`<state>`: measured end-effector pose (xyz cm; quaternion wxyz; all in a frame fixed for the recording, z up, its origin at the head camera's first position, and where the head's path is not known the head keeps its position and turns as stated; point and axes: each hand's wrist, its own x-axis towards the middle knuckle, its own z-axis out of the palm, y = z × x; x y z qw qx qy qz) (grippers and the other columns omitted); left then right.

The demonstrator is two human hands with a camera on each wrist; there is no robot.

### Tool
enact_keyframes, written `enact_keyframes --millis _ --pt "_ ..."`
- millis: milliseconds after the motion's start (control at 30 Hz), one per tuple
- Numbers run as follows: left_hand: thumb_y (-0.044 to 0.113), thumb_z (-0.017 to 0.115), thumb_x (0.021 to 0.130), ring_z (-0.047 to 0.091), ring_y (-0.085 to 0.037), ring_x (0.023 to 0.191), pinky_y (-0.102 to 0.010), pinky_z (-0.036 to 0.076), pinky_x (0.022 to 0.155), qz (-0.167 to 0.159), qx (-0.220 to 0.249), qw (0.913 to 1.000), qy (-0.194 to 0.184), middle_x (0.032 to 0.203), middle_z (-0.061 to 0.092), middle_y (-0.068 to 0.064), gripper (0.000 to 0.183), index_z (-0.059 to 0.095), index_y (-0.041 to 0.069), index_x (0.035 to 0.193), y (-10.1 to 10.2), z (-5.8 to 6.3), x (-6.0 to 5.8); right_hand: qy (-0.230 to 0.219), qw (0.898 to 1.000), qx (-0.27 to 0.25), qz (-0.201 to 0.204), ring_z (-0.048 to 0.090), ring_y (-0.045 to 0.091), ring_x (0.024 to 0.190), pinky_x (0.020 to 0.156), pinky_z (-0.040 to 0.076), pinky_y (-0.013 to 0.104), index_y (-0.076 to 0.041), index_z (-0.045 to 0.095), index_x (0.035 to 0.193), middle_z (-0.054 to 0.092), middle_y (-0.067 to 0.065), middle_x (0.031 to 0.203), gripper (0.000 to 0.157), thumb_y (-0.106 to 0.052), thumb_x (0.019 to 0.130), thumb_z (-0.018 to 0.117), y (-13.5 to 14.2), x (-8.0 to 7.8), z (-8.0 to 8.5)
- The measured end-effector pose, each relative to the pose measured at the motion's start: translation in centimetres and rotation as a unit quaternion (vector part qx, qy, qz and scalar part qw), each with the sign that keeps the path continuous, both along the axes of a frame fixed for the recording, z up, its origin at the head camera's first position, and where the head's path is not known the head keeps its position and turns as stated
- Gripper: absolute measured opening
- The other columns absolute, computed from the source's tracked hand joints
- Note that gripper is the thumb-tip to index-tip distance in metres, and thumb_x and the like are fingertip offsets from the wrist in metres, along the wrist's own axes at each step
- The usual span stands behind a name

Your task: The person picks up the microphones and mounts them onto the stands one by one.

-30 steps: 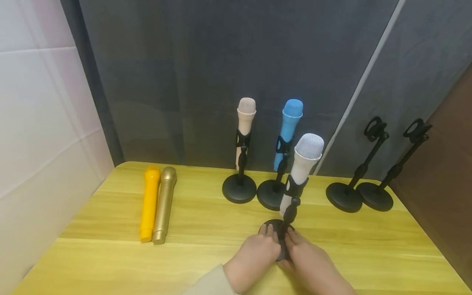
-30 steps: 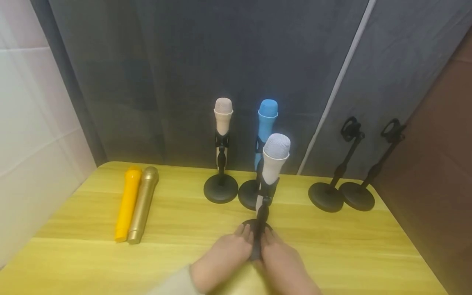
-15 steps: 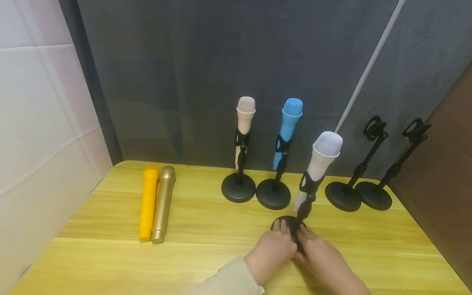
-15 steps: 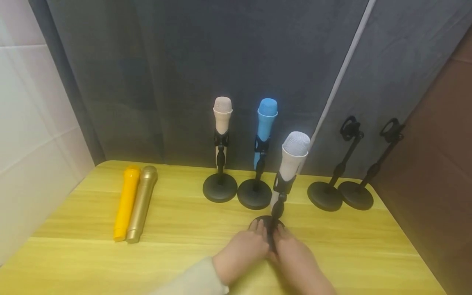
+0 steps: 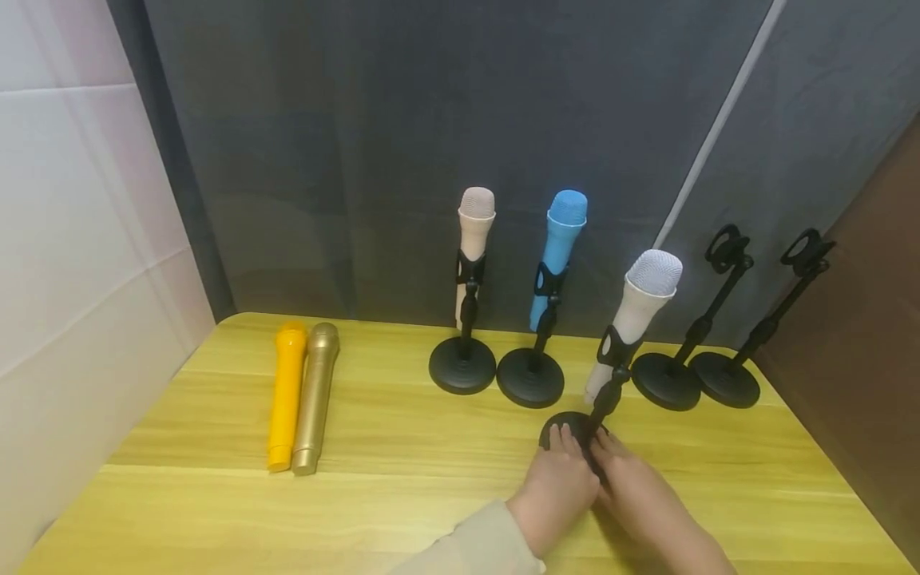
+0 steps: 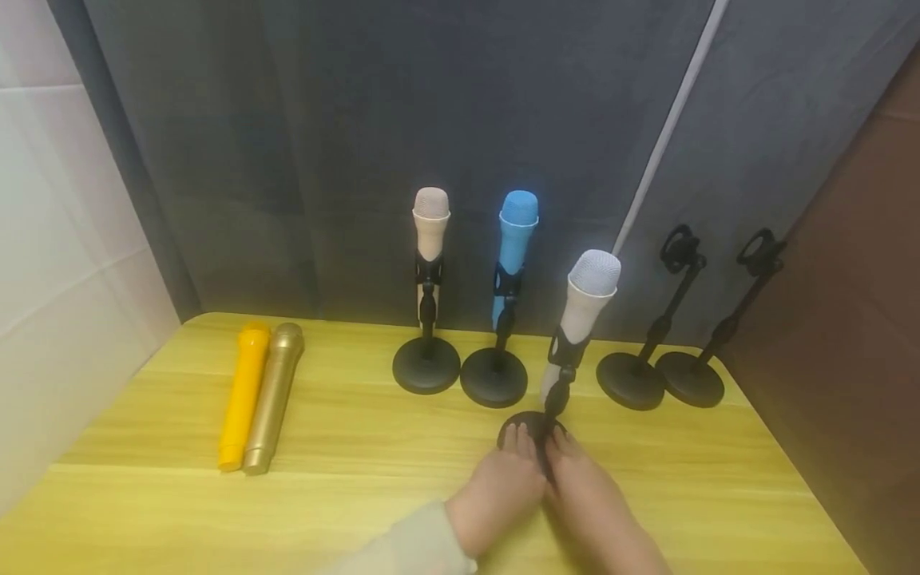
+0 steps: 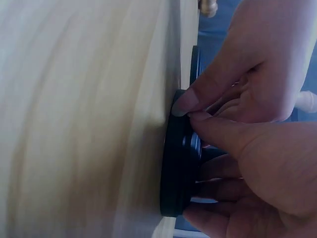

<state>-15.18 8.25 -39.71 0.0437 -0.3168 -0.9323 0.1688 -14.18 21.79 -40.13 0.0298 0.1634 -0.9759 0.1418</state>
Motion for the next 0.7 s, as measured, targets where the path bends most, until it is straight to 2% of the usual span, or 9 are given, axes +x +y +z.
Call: enact_keyframes --millis 100,233,333,467,567,700 --pt "0.026 0.052 0.104 0.066 -0.021 0.123 -0.03 0.057 0.099 -0.033 0.026 0.9983 0.04 0.131 0.069 -0.004 0.029 0.072 0.02 0.125 -0.1 -0.1 -0.2 0.0 1.0 -0.002 -0.003 0.059 0.048 0.127 0.104 0.049 0.057 0.009 0.058 0.135 0.054 0.033 0.142 0.05 -0.017 0.093 0.07 0.3 -0.1 -0.1" --pt "0.023 0.055 0.102 0.069 -0.02 0.117 -0.03 0.056 0.1 -0.055 0.05 0.9952 0.064 0.123 0.073 -0.004 0.026 0.075 0.022 0.118 0.0 -0.2 -0.5 0.002 1.0 0.001 -0.003 0.059 0.048 0.126 0.103 0.05 0.057 0.009 0.058 0.135 0.053 0.033 0.142 0.051 -0.016 0.093 0.071 0.8 -0.5 -0.2" --pt "0.022 0.055 0.101 0.069 -0.02 0.117 -0.03 0.058 0.096 -0.052 0.055 0.9944 0.074 0.123 0.073 -0.005 0.026 0.075 0.022 0.118 0.3 -0.3 -0.8 0.004 1.0 0.012 -0.006 0.059 0.048 0.126 0.103 0.05 0.057 0.009 0.057 0.136 0.053 0.033 0.143 0.05 -0.016 0.094 0.069 1.1 -1.0 -0.3" --pt "0.019 0.056 0.101 0.07 -0.019 0.116 -0.029 0.059 0.094 -0.048 0.068 0.9925 0.09 0.123 0.073 -0.005 0.026 0.075 0.02 0.119 0.8 -0.6 -1.8 0.027 0.999 0.023 -0.012 0.061 0.047 0.123 0.099 0.053 0.056 0.009 0.058 0.135 0.054 0.033 0.142 0.05 -0.017 0.095 0.069 1.4 -1.7 -0.5" --pt "0.017 0.058 0.1 0.07 -0.017 0.116 -0.027 0.058 0.094 -0.06 0.081 0.9901 0.098 0.122 0.074 -0.004 0.025 0.076 0.02 0.118 1.1 -0.8 -2.6 0.042 0.999 0.026 -0.018 0.062 0.048 0.121 0.097 0.054 0.056 0.01 0.059 0.133 0.055 0.034 0.14 0.049 -0.017 0.094 0.07 1.7 -2.1 -0.6" --pt "0.016 0.06 0.1 0.07 -0.015 0.117 -0.025 0.059 0.091 -0.065 0.096 0.9882 0.1 0.122 0.074 -0.003 0.025 0.076 0.02 0.118 1.7 -1.0 -3.3 0.03 0.999 0.019 -0.023 0.061 0.05 0.12 0.098 0.053 0.058 0.011 0.058 0.133 0.053 0.035 0.141 0.05 -0.017 0.094 0.07 2.4 -2.6 -0.5"
